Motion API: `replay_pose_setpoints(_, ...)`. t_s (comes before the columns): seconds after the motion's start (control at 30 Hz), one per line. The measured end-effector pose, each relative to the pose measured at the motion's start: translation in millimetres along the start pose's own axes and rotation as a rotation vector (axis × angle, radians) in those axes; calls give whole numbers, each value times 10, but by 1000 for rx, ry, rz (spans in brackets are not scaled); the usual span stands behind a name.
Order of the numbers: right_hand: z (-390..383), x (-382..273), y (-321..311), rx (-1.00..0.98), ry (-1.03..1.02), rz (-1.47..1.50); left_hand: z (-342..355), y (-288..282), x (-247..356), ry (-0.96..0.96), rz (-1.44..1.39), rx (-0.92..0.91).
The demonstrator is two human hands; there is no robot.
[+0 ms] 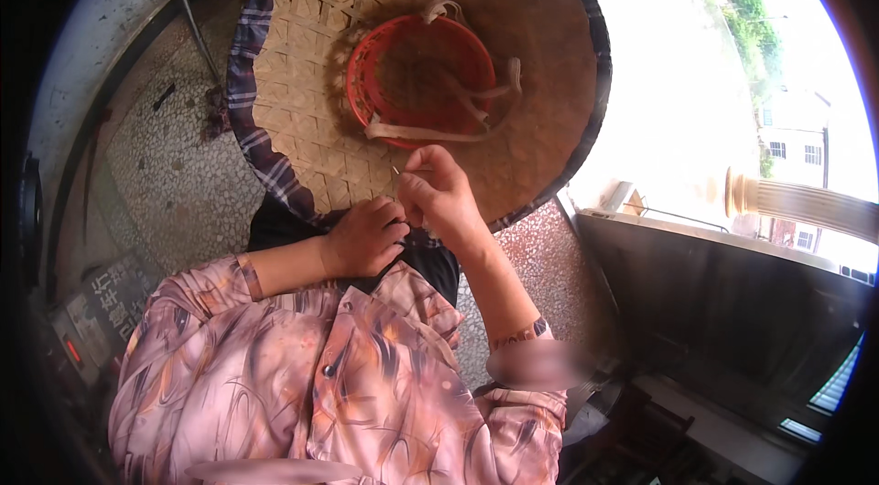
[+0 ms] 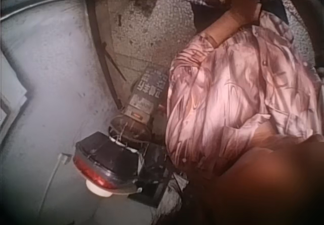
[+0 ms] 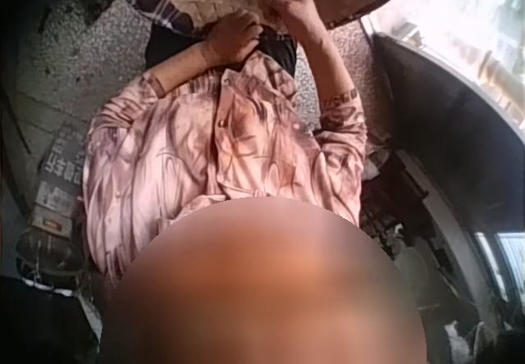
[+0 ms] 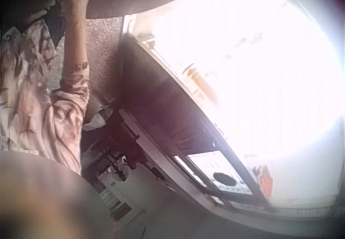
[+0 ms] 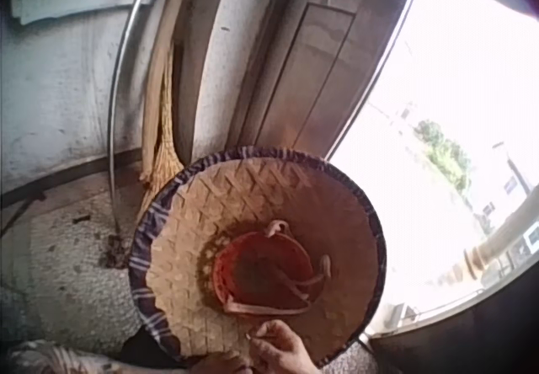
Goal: Repairing the edge of a woven hat by sewing on a fabric border.
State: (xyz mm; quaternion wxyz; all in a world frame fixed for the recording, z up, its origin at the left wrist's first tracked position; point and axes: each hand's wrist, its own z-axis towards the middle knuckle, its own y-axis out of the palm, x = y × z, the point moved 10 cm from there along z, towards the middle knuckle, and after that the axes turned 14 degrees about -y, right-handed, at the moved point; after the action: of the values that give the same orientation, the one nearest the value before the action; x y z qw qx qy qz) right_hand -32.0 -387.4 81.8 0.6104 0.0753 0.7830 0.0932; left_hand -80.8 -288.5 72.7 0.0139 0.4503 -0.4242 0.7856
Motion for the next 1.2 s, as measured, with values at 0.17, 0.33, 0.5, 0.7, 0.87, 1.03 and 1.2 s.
replay_pose_setpoints(0.17, -288, -218, -445, 124, -178, -177, 29, 10, -36, -63, -20, -56)
replay_pose_setpoints(0.33, -652, -129, -207, -130, -312, -831, 19, -56, -91, -108, -109, 13)
replay_pose_setpoints(0.5, -775, -16, 100, -229, -499, -1375, -36, -194, 67, 20, -24, 97)
replay_pose_setpoints(0.7, -842, 87, 84, -195, -514, -1416, -136, -185, 161, 83, 146, 104)
replay_pose_setpoints(0.87, -875, 4, 98, -150, -581, -1348, -239, -311, 122, 50, 219, 132)
replay_pose_setpoints(1.03, -886, 1, 89, -188, -649, -1351, -392, -273, 339, 281, 180, 64)
replay_pose_setpoints(1.2, -822, -1, 15, -226, -597, -1334, -361, -519, 618, 431, 154, 161)
